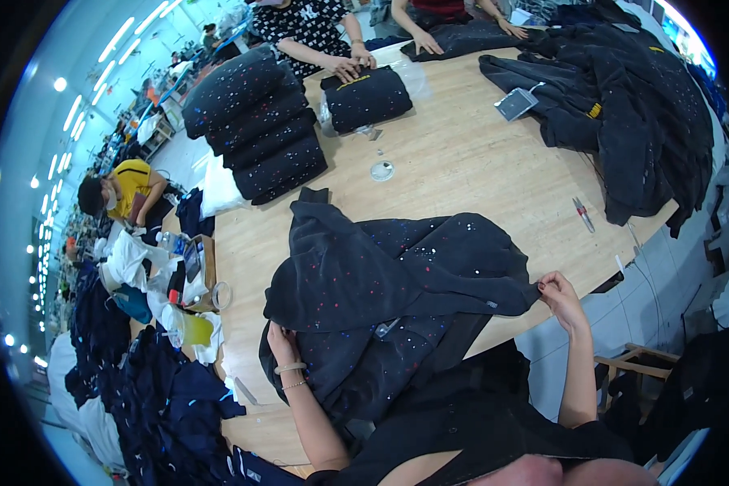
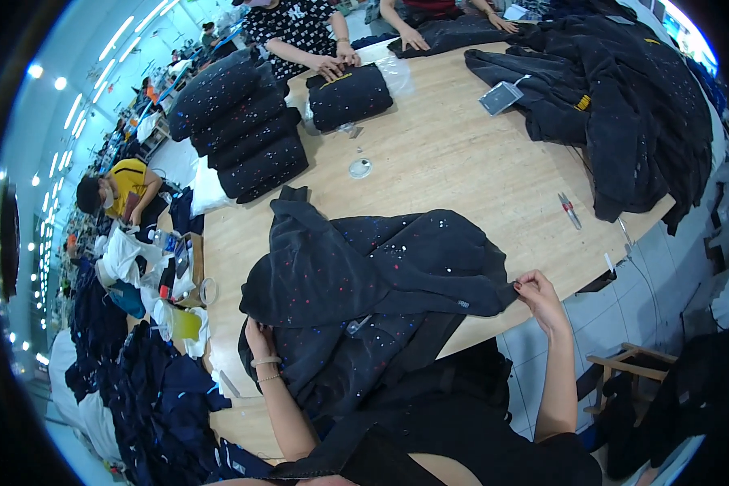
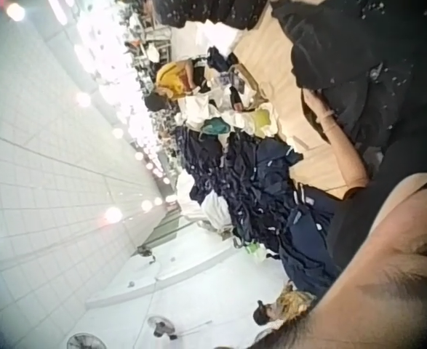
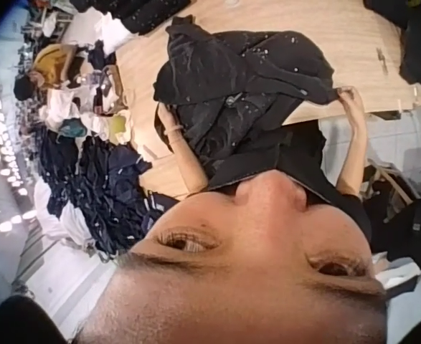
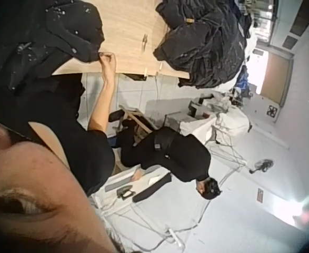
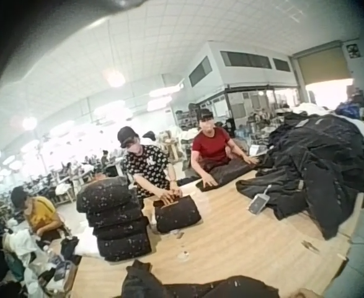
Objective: Folding and inspecting black hoodies with paint splatter designs on a workbench in a garment factory.
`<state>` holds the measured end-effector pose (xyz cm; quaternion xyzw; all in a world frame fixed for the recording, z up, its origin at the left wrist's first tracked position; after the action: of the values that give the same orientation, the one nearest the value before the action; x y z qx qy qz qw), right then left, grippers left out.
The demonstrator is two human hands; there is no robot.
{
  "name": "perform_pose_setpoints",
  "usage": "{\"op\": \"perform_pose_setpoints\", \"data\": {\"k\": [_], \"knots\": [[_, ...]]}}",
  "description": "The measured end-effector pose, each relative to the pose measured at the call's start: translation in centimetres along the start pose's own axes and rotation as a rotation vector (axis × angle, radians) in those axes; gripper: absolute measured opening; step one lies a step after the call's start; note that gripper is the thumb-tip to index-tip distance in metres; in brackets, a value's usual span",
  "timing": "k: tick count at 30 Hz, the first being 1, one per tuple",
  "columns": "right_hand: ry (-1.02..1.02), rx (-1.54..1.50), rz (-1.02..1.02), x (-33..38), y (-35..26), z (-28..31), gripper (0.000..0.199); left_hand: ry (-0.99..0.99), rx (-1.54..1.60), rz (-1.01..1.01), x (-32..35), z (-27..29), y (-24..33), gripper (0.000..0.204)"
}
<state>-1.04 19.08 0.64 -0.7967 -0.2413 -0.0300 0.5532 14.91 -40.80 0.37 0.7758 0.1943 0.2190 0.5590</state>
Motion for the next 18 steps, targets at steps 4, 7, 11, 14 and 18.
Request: {"op": "perform_pose_setpoints", "data": {"k": [4,7,11,14,18], "knots": [[-0.029,0.724,-0.074,1.7,-1.7,-1.5,0.015,0.012,0.003,-0.009,0.7,0.0,0.2,0.025],[-0.188,0.424,-0.068,2.6,-2.0,-3.3,0.014,0.092,-0.045,0.021,1.0,-1.4,1.4,0.023],[0.085,0.198,0.454,-0.9,-8.1,-0.2,0.039,0.083,-0.03,-0.187,-0.7,-3.5,8.1,0.018],[0.04,0.315,0.412,-7.8,-9.5,-2.6,0.022,0.049,-0.117,-0.195,-3.3,3.4,6.3,0.015],[-0.009,0.058,0.264,-11.4,-4.5,-1.1,0.023,0.022,-0.12,-0.063,-4.5,3.6,1.6,0.019]]}}
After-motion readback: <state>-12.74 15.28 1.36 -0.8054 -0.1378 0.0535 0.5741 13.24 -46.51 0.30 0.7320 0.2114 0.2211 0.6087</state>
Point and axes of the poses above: each hand's wrist, its own x-axis away from the middle knuckle, its own z-axis out of the back of the hand, y = z × x, the point moved 7 cm from there along -x, towards the middle knuckle, and after that the axes turned 12 degrees about -y, right-handed, at the moved point
